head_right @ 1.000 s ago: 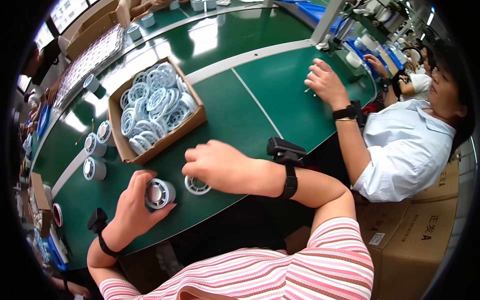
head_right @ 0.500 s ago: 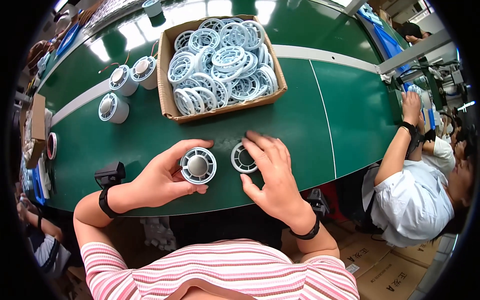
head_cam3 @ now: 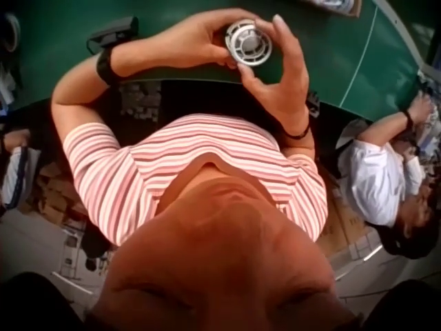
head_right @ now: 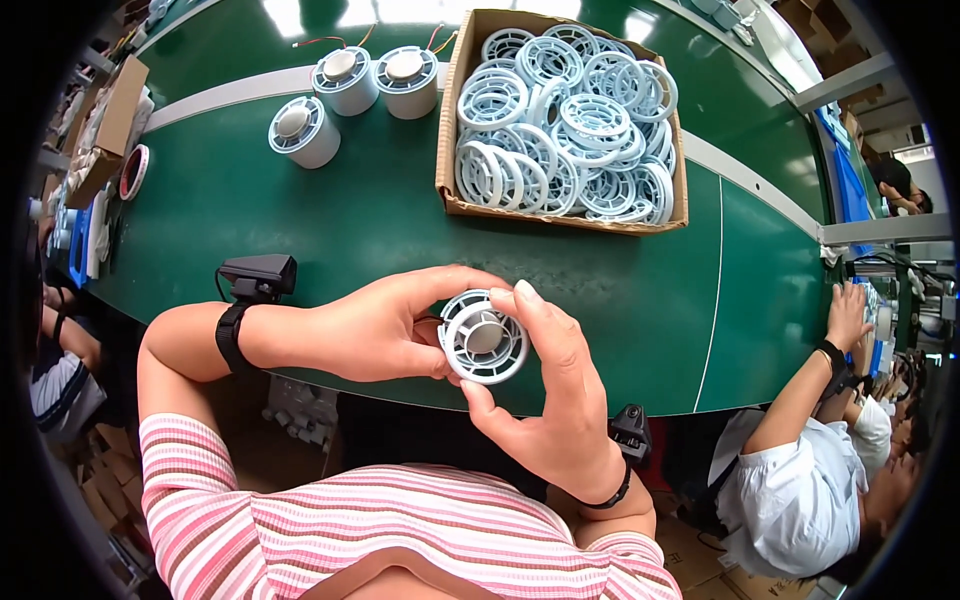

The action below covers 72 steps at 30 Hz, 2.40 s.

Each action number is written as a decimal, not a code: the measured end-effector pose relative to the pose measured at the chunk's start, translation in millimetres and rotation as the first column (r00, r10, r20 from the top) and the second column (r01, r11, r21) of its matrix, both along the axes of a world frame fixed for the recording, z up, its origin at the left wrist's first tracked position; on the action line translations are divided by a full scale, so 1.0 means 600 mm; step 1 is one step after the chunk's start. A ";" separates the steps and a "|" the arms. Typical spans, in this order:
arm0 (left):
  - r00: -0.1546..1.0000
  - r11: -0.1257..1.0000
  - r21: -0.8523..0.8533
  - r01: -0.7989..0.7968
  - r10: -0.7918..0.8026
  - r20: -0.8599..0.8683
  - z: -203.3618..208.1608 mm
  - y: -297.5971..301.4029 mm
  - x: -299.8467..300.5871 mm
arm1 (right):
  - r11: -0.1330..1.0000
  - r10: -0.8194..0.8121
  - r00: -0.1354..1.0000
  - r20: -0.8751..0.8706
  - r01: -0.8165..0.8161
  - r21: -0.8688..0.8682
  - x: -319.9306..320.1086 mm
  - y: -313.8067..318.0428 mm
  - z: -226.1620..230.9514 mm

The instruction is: The person picks up a motor and a plastic cover, presses the cover onto the motor by hand, and places the assembled unit on the table, repeating the process.

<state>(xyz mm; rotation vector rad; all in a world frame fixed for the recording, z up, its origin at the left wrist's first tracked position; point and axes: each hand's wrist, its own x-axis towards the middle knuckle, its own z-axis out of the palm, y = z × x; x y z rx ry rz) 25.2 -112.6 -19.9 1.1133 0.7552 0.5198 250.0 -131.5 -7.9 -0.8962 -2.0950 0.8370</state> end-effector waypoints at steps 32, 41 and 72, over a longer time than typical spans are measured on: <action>1.000 0.998 0.063 0.022 -0.021 -0.014 0.001 0.012 -0.002 | 0.984 0.035 0.999 0.005 -0.033 -0.175 0.001 0.025 0.015; 0.996 0.999 -0.040 0.029 -0.025 0.087 -0.008 0.009 -0.006 | 0.985 0.161 0.984 0.080 -0.155 -0.073 0.006 0.041 0.025; 0.995 0.978 -0.205 0.030 -0.009 0.100 0.006 0.015 -0.010 | 0.826 -0.467 0.879 -0.100 0.474 0.304 0.135 0.018 0.089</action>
